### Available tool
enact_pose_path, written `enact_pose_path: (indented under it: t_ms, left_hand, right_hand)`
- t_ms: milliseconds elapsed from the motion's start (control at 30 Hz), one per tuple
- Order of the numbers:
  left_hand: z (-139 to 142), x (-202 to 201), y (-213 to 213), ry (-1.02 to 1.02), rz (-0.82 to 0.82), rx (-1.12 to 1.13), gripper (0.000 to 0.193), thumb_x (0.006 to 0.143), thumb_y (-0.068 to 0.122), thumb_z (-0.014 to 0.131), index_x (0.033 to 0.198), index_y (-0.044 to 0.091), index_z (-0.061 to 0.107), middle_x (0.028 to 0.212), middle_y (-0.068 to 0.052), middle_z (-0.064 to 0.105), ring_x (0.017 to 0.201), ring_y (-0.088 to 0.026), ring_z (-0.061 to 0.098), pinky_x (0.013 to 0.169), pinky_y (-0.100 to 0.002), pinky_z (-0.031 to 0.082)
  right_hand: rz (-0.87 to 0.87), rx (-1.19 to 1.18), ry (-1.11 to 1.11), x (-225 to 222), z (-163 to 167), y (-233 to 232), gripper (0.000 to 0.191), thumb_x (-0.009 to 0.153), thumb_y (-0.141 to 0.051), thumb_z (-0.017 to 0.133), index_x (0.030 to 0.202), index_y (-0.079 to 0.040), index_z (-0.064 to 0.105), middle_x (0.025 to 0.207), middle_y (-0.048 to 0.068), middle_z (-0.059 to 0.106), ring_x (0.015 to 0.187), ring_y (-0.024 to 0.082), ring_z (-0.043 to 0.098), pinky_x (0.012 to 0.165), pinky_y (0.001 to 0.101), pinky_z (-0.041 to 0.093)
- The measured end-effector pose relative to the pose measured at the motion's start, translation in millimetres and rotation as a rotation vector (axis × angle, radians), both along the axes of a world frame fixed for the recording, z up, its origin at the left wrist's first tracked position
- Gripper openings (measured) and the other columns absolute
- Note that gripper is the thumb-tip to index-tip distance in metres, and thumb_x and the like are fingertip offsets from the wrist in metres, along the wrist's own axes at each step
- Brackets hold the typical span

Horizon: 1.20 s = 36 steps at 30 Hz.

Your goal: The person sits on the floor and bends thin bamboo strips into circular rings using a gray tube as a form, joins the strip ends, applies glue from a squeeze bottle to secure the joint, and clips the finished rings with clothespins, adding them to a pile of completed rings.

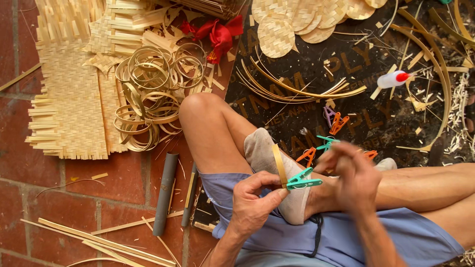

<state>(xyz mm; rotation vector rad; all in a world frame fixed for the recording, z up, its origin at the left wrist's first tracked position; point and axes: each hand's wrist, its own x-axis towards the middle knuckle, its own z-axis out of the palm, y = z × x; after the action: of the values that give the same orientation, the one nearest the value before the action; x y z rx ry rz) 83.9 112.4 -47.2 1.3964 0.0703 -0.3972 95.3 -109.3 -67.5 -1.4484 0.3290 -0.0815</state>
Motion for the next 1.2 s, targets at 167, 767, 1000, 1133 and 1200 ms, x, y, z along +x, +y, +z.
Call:
enact_pose_path:
  t_ms: [167,767,1000,1133,1200]
  left_hand:
    - [0.7,9.2,0.3,-0.025,-0.097,0.078,0.017,0.085,0.001,0.077,0.101,-0.003,0.073,0.089,-0.003,0.070,0.084,-0.010,0.064,0.077,-0.024,0.053]
    - [6.4,88.3,23.3,0.263,-0.500,-0.260,0.101,0.082,-0.007,0.072,0.169,0.004,0.021,0.088,-0.002,0.063,0.082,-0.009,0.061,0.078,-0.027,0.053]
    - [3.3,84.5,24.6,0.339,-0.409,-0.328,0.108,0.081,-0.010,0.073,0.170,0.006,0.016,0.099,-0.007,0.069,0.093,-0.013,0.066,0.086,-0.030,0.055]
    - [6.6,83.2,21.3,0.425,-0.372,-0.311,0.108,0.078,-0.008,0.075,0.167,0.006,0.015,0.099,-0.008,0.072,0.092,-0.013,0.069,0.087,-0.030,0.057]
    - [9.0,84.3,18.1,0.412,-0.364,-0.292,0.108,0.078,-0.008,0.075,0.167,0.005,0.016,0.099,-0.009,0.072,0.090,-0.013,0.069,0.084,-0.030,0.057]
  right_hand:
    - [0.143,-1.162,0.261,76.1,-12.3,-39.9,0.041,0.102,-0.042,0.070,0.110,-0.003,0.073,0.090,0.020,0.073,0.082,0.038,0.071,0.071,0.0463,0.054]
    - [0.710,-0.092,0.053,99.1,65.2,17.1,0.017,0.084,0.001,0.075,0.098,0.001,0.066,0.082,0.009,0.076,0.070,0.015,0.076,0.060,0.0292,0.066]
    - [0.819,-0.454,-0.214,99.2,71.8,35.4,0.021,0.077,-0.012,0.082,0.088,-0.003,0.067,0.076,0.008,0.074,0.066,0.018,0.075,0.057,0.0309,0.058]
    - [0.810,-0.432,-0.143,89.1,67.9,30.2,0.024,0.080,-0.014,0.082,0.093,-0.003,0.065,0.076,0.008,0.074,0.065,0.021,0.075,0.058,0.0322,0.058]
    - [0.837,-0.456,-0.099,88.5,67.8,24.3,0.031,0.080,-0.018,0.082,0.101,-0.003,0.065,0.078,0.009,0.074,0.068,0.021,0.076,0.060,0.0321,0.059]
